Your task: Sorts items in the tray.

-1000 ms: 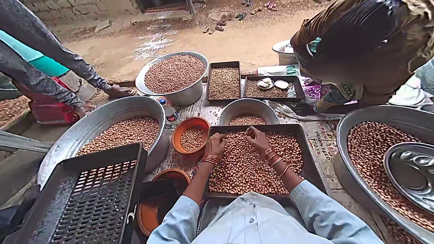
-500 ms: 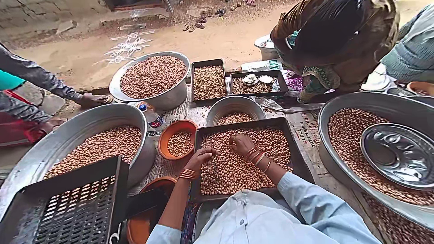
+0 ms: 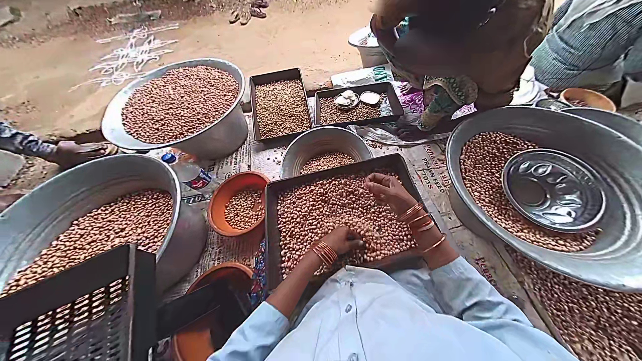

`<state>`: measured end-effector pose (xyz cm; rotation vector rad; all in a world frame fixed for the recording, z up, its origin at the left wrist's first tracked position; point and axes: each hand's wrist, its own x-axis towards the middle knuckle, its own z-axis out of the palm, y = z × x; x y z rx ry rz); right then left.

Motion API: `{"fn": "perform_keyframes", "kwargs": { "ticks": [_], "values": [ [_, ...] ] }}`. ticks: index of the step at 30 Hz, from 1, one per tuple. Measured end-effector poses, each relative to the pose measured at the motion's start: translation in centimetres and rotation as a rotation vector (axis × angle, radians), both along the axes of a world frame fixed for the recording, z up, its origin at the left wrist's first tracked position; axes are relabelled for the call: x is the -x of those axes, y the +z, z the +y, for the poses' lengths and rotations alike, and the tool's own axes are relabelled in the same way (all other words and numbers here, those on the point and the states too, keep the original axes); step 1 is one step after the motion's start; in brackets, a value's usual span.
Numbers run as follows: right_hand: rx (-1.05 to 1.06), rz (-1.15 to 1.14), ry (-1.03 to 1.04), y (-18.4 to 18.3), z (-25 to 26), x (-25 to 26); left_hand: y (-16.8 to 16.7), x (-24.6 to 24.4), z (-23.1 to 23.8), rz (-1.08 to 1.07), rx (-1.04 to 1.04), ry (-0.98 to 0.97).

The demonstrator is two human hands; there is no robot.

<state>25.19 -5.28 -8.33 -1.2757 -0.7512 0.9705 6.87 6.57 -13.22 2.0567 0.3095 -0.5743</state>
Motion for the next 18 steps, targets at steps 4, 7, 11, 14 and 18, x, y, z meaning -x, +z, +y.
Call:
{"fn": "perform_keyframes", "kwargs": {
  "ticks": [4, 7, 11, 14, 18],
  "values": [
    [-0.106, 0.128, -0.172, 0.3, -5.9, -0.8, 0.5, -1.5, 3.7, -0.165, -0.095, 0.413],
    [0.027, 0.094, -0.300, 0.5, -9.5, -0.7, 1.3, 0.3, 5.3, -0.220, -0.267, 0.612],
    [0.337, -0.330, -0.232, -0.2, -11.8, 0.4, 2.1, 2.3, 3.1, -0.285, -0.378, 0.508],
    [0.503, -0.659, -0.058, -1.1, -10.4, 2.2, 1.8, 1.3, 0.1, -0.255, -0.421, 0.263],
    [0.614, -0.920, 0.169, -1.3, -6.9, 4.9, 1.6, -1.0, -2.0, -0.092, -0.511, 0.050]
  ]
}}
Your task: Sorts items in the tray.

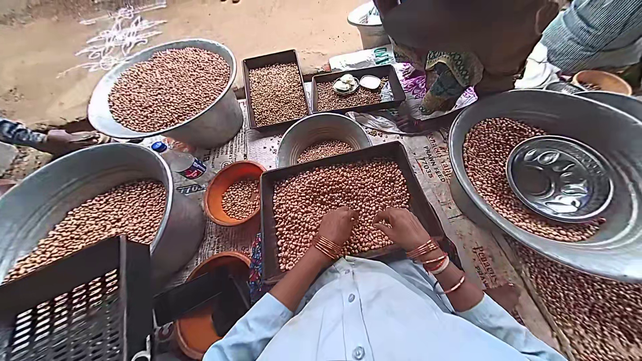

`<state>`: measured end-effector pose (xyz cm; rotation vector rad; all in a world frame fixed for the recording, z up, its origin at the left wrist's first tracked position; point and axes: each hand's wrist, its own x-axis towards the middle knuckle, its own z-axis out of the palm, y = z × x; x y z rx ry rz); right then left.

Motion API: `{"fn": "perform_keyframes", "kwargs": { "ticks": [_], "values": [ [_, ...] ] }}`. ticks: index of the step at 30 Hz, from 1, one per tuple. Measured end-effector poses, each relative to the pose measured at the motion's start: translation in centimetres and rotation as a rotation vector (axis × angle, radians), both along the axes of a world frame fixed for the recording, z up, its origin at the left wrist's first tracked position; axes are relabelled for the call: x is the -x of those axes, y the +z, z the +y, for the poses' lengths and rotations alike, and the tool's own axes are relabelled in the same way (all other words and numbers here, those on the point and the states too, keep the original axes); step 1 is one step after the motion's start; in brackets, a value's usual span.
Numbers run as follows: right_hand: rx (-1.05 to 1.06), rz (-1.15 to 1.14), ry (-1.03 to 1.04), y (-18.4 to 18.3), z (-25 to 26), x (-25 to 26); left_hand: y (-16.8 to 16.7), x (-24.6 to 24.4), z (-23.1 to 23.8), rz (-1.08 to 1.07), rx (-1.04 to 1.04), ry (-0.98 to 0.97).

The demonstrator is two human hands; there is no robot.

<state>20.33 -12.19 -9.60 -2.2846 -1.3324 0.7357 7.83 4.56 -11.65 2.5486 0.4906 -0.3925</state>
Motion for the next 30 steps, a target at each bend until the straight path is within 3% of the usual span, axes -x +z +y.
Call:
{"fn": "perform_keyframes", "kwargs": {
  "ticks": [5, 8, 12, 16, 20, 23, 27, 30],
  "values": [
    [0.234, -0.137, 0.146, -0.3, 3.2, 2.3, -0.9, 0.4, 0.4, -0.043, 0.030, 0.002],
    [0.317, -0.194, 0.174, -0.9, 4.2, 2.5, -0.8, 1.8, 2.5, -0.234, 0.099, 0.191],
    [0.295, -0.189, 0.176, -1.5, 4.0, 2.6, 0.5, 2.8, 4.7, -0.361, -0.044, 0.373],
    [0.310, -0.156, 0.182, -1.8, 3.9, 2.9, 1.2, 1.6, 4.3, -0.259, -0.076, 0.273],
    [0.342, -0.104, 0.171, -1.8, 3.8, 2.6, 1.0, -0.4, 3.3, 0.032, -0.108, 0.153],
    [0.342, -0.074, 0.172, -1.8, 3.6, 2.3, 0.1, -0.4, 3.3, 0.034, -0.118, 0.158],
    [0.291, -0.074, 0.151, -0.8, 3.2, 2.2, -0.3, 1.0, 4.3, -0.081, 0.092, 0.249],
    [0.184, -0.104, 0.160, 1.5, 3.5, 3.1, -0.7, 2.7, 4.3, -0.145, 0.516, 0.316]
  ]
}}
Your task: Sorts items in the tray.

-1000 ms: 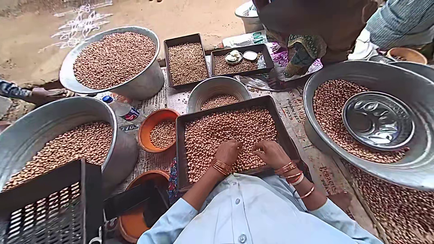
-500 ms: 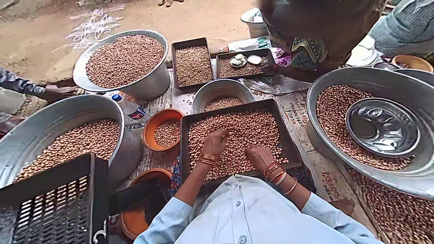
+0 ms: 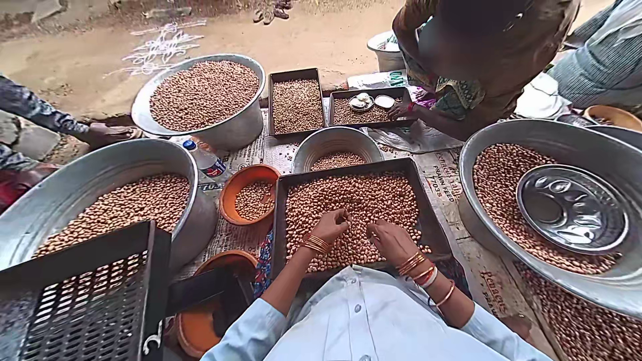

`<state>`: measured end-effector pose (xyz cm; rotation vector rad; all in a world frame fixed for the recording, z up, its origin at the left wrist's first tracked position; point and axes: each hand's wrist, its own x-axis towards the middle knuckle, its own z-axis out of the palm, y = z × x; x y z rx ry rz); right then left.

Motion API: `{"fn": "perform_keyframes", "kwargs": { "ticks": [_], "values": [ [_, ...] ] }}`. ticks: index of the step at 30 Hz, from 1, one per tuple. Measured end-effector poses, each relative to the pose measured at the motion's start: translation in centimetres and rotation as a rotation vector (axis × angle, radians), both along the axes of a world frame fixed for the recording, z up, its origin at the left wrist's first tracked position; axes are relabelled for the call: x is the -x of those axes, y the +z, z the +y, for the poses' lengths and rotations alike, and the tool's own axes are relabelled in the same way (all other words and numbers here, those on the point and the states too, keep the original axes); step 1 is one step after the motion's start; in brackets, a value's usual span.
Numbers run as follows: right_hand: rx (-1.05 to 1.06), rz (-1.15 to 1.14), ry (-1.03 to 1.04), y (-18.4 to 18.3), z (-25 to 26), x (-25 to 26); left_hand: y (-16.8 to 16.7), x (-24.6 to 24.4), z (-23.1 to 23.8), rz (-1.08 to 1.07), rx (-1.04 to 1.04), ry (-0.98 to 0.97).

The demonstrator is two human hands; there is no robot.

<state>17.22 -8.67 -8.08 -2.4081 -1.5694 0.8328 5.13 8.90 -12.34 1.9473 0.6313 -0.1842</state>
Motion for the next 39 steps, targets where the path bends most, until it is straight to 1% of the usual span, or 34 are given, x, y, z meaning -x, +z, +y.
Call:
{"fn": "perform_keyframes", "kwargs": {
  "ticks": [2, 4, 5, 6, 7, 8, 9, 10, 12, 13, 14, 16, 18, 20, 22, 24, 26, 28, 30, 32, 34, 35, 37, 39],
  "values": [
    [-0.107, 0.002, 0.056, 1.4, 0.5, 1.0, -0.1, 0.6, -0.8, 0.003, 0.242, -0.110],
    [-0.228, 0.017, 0.119, 2.1, 0.9, 2.1, 0.1, 0.7, -1.9, -0.015, 0.336, -0.221],
    [-0.277, 0.013, 0.135, 2.3, 1.0, 2.5, 0.3, 0.8, -2.2, -0.035, 0.372, -0.219],
    [-0.342, -0.005, 0.139, 2.3, 1.1, 2.7, 0.5, 0.8, -2.1, -0.077, 0.408, -0.176],
    [-0.414, -0.032, 0.133, 2.2, 1.0, 2.7, 0.6, 0.9, -1.6, -0.122, 0.423, -0.092],
    [-0.464, -0.053, 0.119, 2.1, 0.9, 2.4, 1.0, 1.0, -0.4, -0.166, 0.390, -0.008],
    [-0.492, -0.079, 0.097, 2.1, 0.6, 2.0, 1.6, 1.2, 1.2, -0.188, 0.263, 0.080],
    [-0.477, -0.094, 0.072, 2.1, 0.2, 1.4, 2.3, 1.5, 2.8, -0.161, 0.064, 0.162],
    [-0.381, -0.098, 0.029, 1.9, -0.8, 0.2, 3.8, 1.8, 5.3, -0.017, -0.348, 0.324],
    [-0.310, -0.096, 0.009, 1.8, -1.1, -0.3, 4.0, 1.9, 6.2, 0.043, -0.485, 0.380],
    [-0.255, -0.095, -0.009, 1.6, -1.4, -0.6, 4.0, 1.8, 7.0, 0.080, -0.556, 0.409],
    [-0.154, -0.081, -0.039, 1.6, -1.5, -0.8, 3.3, 1.5, 7.8, 0.131, -0.590, 0.401],
    [-0.083, -0.051, -0.052, 1.6, -1.6, -0.7, 2.4, 1.1, 8.0, 0.180, -0.567, 0.361],
    [-0.046, -0.036, -0.068, 1.4, -1.8, -1.1, 2.0, 1.4, 8.5, 0.156, -0.554, 0.365],
    [-0.042, -0.041, -0.092, 1.3, -2.3, -1.9, 2.9, 2.6, 9.8, 0.120, -0.602, 0.449],
    [-0.035, -0.060, -0.121, 1.3, -2.8, -2.7, 4.3, 4.2, 11.3, 0.137, -0.746, 0.585],
    [-0.020, -0.079, -0.137, 1.2, -3.3, -3.4, 5.1, 5.0, 12.4, 0.107, -0.841, 0.646],
    [0.001, -0.080, -0.147, 1.4, -3.1, -3.6, 5.4, 4.0, 12.0, 0.047, -0.821, 0.586],
    [-0.003, -0.074, -0.148, 1.6, -2.8, -3.5, 5.2, 1.8, 10.5, 0.027, -0.733, 0.454],
    [-0.024, -0.063, -0.143, 1.6, -2.5, -3.3, 4.5, -0.3, 8.9, 0.091, -0.666, 0.312],
    [-0.015, -0.042, -0.135, 1.4, -2.5, -3.3, 2.8, -1.7, 8.2, 0.159, -0.655, 0.235],
    [-0.006, -0.030, -0.132, 1.4, -2.6, -3.4, 2.3, -2.1, 8.1, 0.178, -0.652, 0.214],
    [0.027, -0.018, -0.144, 1.4, -2.8, -4.0, 2.5, -1.9, 8.0, 0.181, -0.648, 0.216],
    [0.059, -0.018, -0.164, 1.1, -3.2, -4.9, 3.4, -0.3, 8.6, 0.148, -0.709, 0.321]
  ]
}}
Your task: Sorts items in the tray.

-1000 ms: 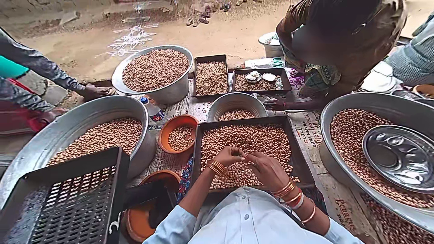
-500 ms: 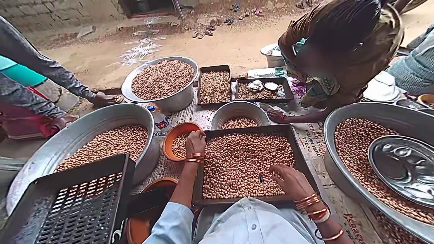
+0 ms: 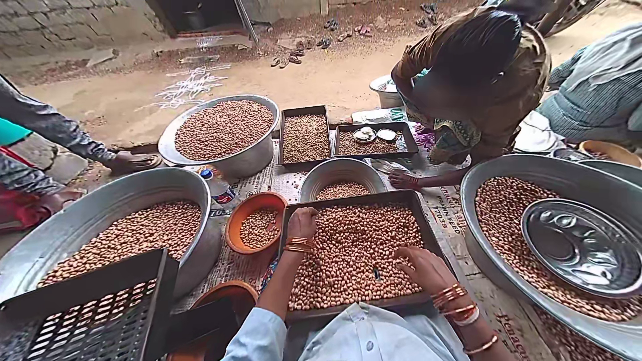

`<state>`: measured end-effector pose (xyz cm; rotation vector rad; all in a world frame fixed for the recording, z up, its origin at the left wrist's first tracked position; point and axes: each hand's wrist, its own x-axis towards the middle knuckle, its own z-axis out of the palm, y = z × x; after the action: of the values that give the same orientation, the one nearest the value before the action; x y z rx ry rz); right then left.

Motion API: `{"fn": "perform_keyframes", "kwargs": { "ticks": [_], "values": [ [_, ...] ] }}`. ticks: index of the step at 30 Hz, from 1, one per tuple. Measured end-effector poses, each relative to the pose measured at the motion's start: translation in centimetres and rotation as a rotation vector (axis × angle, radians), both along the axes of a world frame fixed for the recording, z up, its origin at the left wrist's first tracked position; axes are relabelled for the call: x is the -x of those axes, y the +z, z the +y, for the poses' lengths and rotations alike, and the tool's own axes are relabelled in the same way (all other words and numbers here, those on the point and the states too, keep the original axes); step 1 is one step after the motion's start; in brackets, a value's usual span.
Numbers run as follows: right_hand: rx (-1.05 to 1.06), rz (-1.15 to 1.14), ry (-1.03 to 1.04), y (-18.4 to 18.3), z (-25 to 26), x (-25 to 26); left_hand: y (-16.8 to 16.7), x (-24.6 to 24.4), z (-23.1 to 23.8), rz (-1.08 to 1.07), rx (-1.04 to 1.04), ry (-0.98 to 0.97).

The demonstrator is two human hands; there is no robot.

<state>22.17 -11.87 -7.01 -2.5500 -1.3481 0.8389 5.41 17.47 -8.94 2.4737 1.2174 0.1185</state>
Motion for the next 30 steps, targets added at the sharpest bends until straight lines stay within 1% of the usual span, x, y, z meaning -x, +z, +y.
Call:
{"fn": "perform_keyframes", "kwargs": {
  "ticks": [2, 3, 4, 5, 7, 9, 10, 13, 16, 18, 20, 21, 22, 24, 26, 27, 28, 30],
  "values": [
    [-0.012, -0.010, -0.033, -0.7, 0.0, -1.3, 0.9, 2.0, 1.2, -0.087, -0.152, 0.135],
    [-0.018, -0.014, -0.050, -1.0, 0.2, -1.9, 1.3, 2.9, 1.8, -0.110, -0.198, 0.175],
    [-0.026, -0.020, -0.067, -1.3, 0.5, -2.5, 1.6, 3.4, 2.0, -0.111, -0.194, 0.178],
    [-0.037, -0.026, -0.084, -1.5, 1.0, -3.0, 1.9, 3.6, 1.8, -0.072, -0.151, 0.151],
    [-0.035, -0.066, -0.119, -1.8, 2.2, -3.7, 1.6, 2.7, 0.3, 0.099, -0.024, 0.043],
    [0.002, -0.125, -0.146, -2.1, 3.7, -3.8, 0.7, 0.9, -2.5, 0.311, 0.052, -0.034],
    [0.039, -0.145, -0.145, -2.3, 4.3, -3.5, 0.1, 0.0, -4.3, 0.358, 0.053, -0.058],
    [0.124, -0.151, -0.069, -3.0, 5.0, -1.8, -1.4, -2.4, -9.8, 0.372, 0.056, -0.145],
    [0.177, -0.053, 0.027, -3.2, 4.3, 0.2, -1.8, -3.7, -14.4, 0.354, 0.238, -0.307],
    [0.189, 0.026, 0.051, -3.0, 3.7, 0.6, -1.7, -4.1, -15.9, 0.257, 0.390, -0.425],
    [0.146, 0.105, 0.052, -3.0, 2.8, 0.0, -1.7, -4.3, -15.7, 0.049, 0.528, -0.513],
    [0.088, 0.154, 0.058, -2.9, 2.2, -0.5, -1.5, -4.5, -15.1, -0.054, 0.568, -0.538],
    [0.018, 0.216, 0.070, -2.5, 1.7, -1.2, -1.0, -4.8, -14.1, -0.140, 0.560, -0.544],
    [-0.132, 0.361, 0.095, -1.3, 0.8, -2.4, 0.7, -5.5, -11.5, -0.210, 0.426, -0.488],
    [-0.278, 0.459, 0.082, -0.3, 0.8, -3.3, 1.4, -6.2, -8.4, -0.238, 0.199, -0.377],
    [-0.331, 0.439, 0.062, 0.0, 1.2, -3.8, 1.5, -6.5, -7.1, -0.219, 0.112, -0.320],
    [-0.360, 0.353, 0.037, 0.2, 2.0, -4.2, 1.6, -6.8, -5.9, -0.179, 0.062, -0.273],
    [-0.331, 0.140, -0.022, 0.1, 4.1, -4.8, 1.6, -7.4, -4.5, -0.094, 0.037, -0.215]
  ]
}}
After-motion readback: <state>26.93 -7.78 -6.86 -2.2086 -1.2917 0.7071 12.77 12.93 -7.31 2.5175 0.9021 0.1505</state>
